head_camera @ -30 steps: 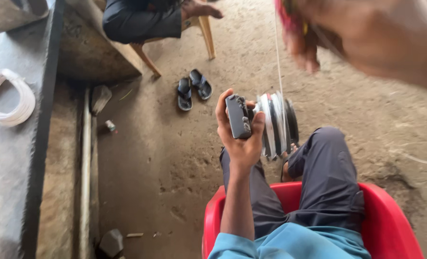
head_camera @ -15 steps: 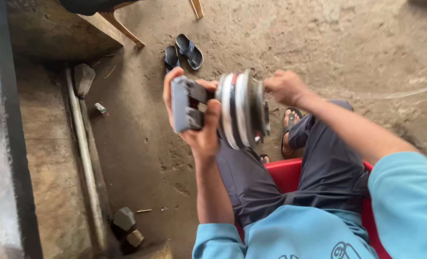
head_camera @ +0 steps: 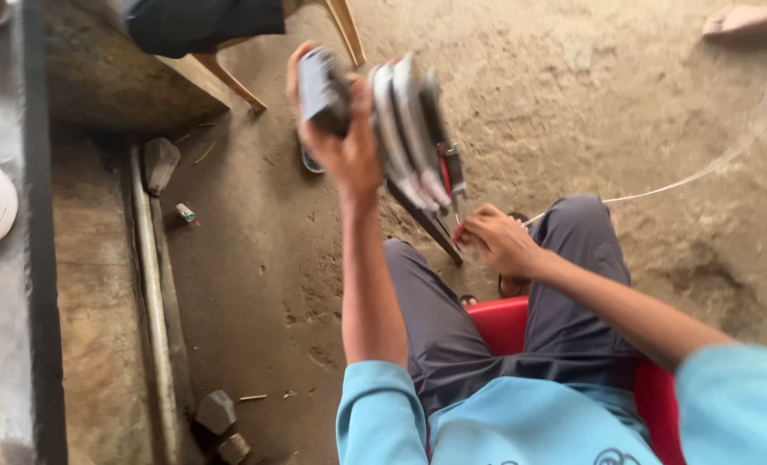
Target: The person sits on a red chair and winds a white wire onto a multi-layered spool using a pink cloth to guide the wire. The person holds the spool in their left hand and uses their right hand to wrap the wire around the spool's grooves.
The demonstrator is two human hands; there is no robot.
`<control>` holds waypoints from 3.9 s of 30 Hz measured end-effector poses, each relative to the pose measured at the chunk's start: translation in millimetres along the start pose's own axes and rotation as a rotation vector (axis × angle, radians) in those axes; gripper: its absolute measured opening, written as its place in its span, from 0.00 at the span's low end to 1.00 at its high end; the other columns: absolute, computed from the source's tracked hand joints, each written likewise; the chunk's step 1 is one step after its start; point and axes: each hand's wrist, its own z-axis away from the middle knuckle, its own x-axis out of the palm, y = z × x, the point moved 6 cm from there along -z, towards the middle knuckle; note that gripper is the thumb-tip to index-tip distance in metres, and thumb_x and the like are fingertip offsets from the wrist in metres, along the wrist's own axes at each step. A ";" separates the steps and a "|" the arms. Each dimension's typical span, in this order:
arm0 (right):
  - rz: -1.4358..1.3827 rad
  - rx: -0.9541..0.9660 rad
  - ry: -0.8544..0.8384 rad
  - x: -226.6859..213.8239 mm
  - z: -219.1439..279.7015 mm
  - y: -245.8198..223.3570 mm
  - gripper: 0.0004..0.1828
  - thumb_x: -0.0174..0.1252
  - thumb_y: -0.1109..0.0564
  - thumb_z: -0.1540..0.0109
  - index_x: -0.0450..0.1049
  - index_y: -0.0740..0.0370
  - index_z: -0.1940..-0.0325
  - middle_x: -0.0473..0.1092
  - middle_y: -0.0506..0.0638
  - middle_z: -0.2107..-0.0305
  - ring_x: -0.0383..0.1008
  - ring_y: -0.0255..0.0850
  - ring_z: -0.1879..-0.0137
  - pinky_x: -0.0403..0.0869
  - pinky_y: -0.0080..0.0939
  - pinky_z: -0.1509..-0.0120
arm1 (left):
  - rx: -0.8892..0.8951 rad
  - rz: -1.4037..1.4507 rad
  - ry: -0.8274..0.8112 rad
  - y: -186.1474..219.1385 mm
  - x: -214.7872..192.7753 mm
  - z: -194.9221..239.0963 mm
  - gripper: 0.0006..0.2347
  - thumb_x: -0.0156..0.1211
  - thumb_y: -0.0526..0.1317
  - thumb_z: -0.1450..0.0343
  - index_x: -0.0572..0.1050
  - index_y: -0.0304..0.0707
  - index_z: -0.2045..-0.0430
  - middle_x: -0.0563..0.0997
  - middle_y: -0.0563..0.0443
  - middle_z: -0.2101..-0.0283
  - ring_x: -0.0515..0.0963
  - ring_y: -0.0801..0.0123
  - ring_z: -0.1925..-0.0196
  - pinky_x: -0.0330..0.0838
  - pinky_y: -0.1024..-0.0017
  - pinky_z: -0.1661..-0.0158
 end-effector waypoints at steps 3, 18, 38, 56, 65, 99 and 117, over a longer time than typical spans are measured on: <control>-0.437 0.283 -0.042 -52.2 -13.2 -46.7 0.07 0.53 0.66 0.36 0.74 0.66 0.56 0.72 0.51 0.63 0.75 0.43 0.58 0.75 0.44 0.54 | 0.019 -0.027 0.035 -12.1 14.2 -7.4 0.24 0.58 0.33 0.25 0.61 0.35 0.32 0.79 0.47 0.61 0.78 0.75 0.67 0.78 0.74 0.68; 0.629 -0.545 -0.045 -234.6 -148.4 -134.5 0.05 0.57 0.62 0.34 0.79 0.58 0.63 0.77 0.49 0.68 0.75 0.44 0.53 0.74 0.49 0.43 | -0.181 -0.057 -0.046 80.1 39.5 78.0 0.29 0.66 0.31 0.27 0.60 0.33 0.30 0.80 0.48 0.58 0.81 0.74 0.57 0.78 0.76 0.53; -0.333 0.340 -0.302 -59.7 -19.5 -90.0 0.05 0.57 0.64 0.38 0.77 0.62 0.59 0.73 0.51 0.69 0.77 0.43 0.61 0.75 0.43 0.57 | 0.011 0.008 0.130 22.4 -7.6 17.6 0.25 0.58 0.29 0.25 0.61 0.37 0.31 0.76 0.47 0.55 0.78 0.73 0.62 0.80 0.71 0.61; 0.041 0.165 -0.052 -20.9 -93.8 44.5 0.12 0.61 0.58 0.38 0.76 0.64 0.51 0.76 0.56 0.60 0.76 0.51 0.54 0.74 0.52 0.46 | -0.103 0.135 0.051 76.6 -23.1 74.2 0.27 0.66 0.34 0.23 0.60 0.36 0.29 0.79 0.49 0.57 0.81 0.71 0.57 0.79 0.68 0.49; -0.196 0.215 -0.378 -28.6 -12.5 -91.4 0.03 0.56 0.64 0.36 0.75 0.62 0.63 0.70 0.56 0.71 0.71 0.49 0.60 0.70 0.47 0.54 | 0.006 0.051 0.095 26.8 -30.3 24.0 0.24 0.61 0.29 0.22 0.61 0.39 0.30 0.78 0.49 0.58 0.77 0.73 0.61 0.76 0.72 0.56; -0.536 0.243 -0.375 -209.6 -104.2 -206.2 0.10 0.46 0.62 0.29 0.74 0.65 0.58 0.75 0.50 0.69 0.76 0.33 0.68 0.78 0.34 0.62 | -0.074 0.020 0.118 57.4 -10.0 50.9 0.27 0.62 0.31 0.23 0.58 0.37 0.29 0.80 0.47 0.54 0.81 0.71 0.57 0.82 0.71 0.53; 0.101 -0.107 0.048 25.6 -24.4 23.7 0.05 0.59 0.59 0.45 0.73 0.58 0.66 0.70 0.54 0.69 0.68 0.54 0.56 0.64 0.53 0.48 | -0.098 0.110 0.105 79.8 -33.2 53.5 0.27 0.64 0.35 0.23 0.59 0.32 0.30 0.78 0.43 0.52 0.81 0.67 0.54 0.78 0.68 0.46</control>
